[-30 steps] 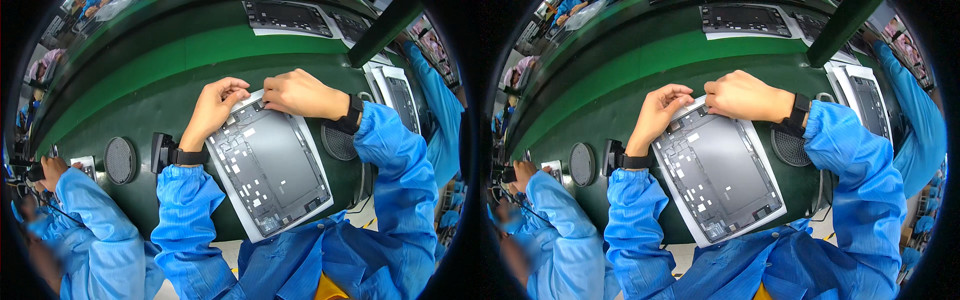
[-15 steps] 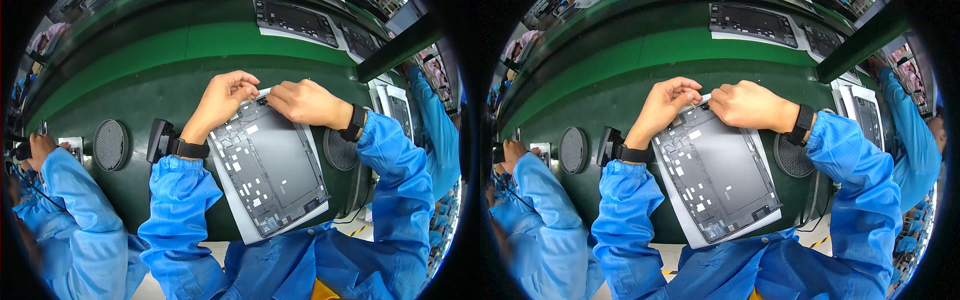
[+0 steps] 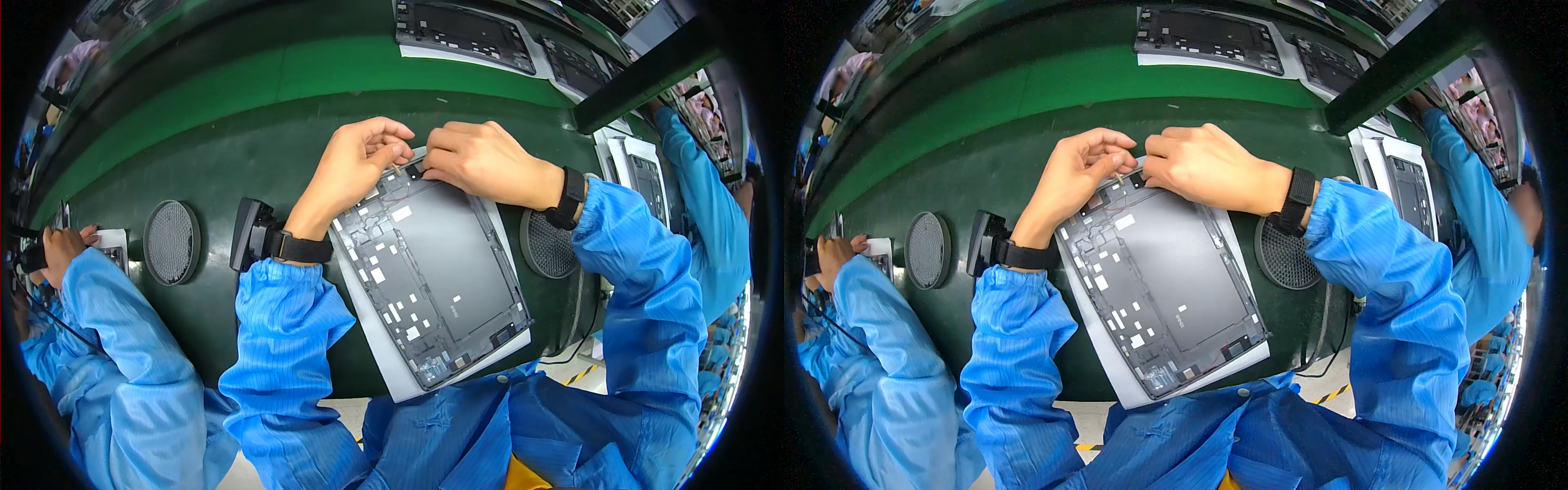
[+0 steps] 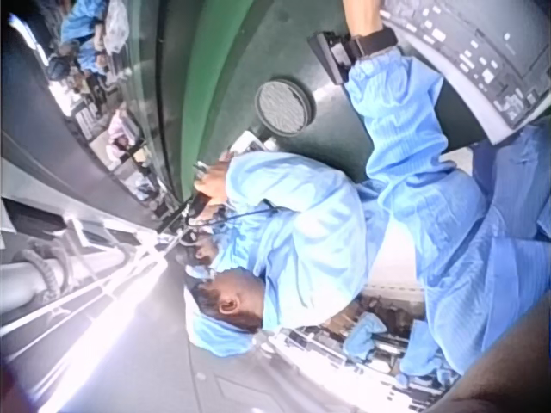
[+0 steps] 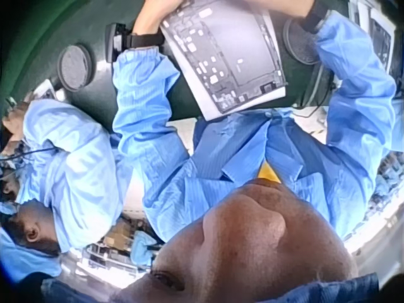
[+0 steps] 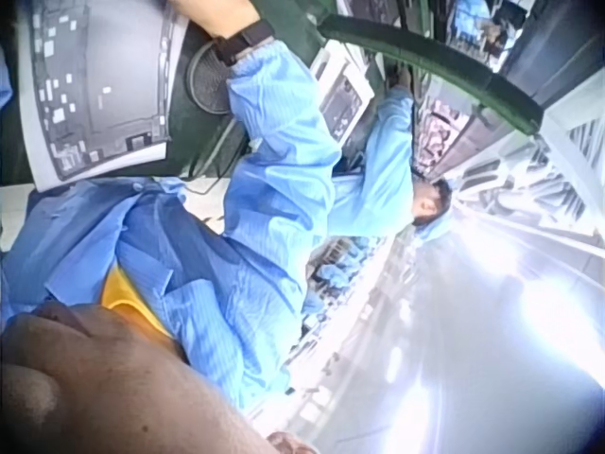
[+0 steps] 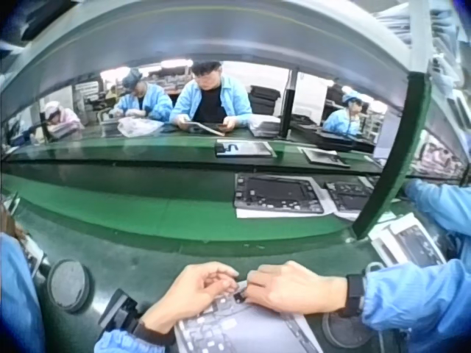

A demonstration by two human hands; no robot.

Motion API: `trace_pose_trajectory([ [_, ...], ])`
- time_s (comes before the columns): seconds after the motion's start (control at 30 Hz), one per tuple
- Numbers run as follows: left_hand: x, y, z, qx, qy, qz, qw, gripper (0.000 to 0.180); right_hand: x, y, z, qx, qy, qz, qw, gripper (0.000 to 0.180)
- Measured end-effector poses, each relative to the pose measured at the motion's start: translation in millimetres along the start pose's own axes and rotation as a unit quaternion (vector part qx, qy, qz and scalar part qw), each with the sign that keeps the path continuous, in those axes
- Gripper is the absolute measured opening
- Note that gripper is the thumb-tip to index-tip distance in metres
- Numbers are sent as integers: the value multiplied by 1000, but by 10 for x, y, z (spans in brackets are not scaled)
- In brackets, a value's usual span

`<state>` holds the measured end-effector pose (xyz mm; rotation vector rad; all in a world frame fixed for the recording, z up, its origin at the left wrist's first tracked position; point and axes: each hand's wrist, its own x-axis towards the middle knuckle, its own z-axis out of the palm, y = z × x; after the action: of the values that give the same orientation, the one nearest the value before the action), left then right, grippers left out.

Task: Assembling internal components of a tablet or laptop chassis using an electric screwdriver on an assembly line.

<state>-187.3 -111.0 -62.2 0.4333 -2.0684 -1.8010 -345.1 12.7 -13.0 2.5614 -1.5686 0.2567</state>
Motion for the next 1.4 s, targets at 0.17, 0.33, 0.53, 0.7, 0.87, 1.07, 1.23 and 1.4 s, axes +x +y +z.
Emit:
trace_pose_trajectory([
  [0.17,-44,0,-20,-16,10,-13,1000,22,21,-20,0,-4,14,31,999,20],
  [0.33,-29,-12,34,40,5,12,999,32,6,0,16,23,-30,150,988,29],
  [0.53,-44,59,91,146,17,18,989,38,13,144,-16,166,-103,279,940,29],
  [0.7,-43,69,111,164,23,34,986,31,-122,373,-86,257,-146,290,910,19],
  [0.87,-18,9,145,209,33,71,975,27,-197,339,-29,273,-144,270,912,21],
  [1.07,3,33,151,220,33,67,973,23,-197,335,-46,269,-124,277,914,20],
  [1.23,27,-123,99,64,43,-51,996,18,-187,302,-93,314,-96,285,901,16],
  [1.4,0,-156,88,27,58,-22,998,17,-164,254,-85,331,-103,276,897,11],
])
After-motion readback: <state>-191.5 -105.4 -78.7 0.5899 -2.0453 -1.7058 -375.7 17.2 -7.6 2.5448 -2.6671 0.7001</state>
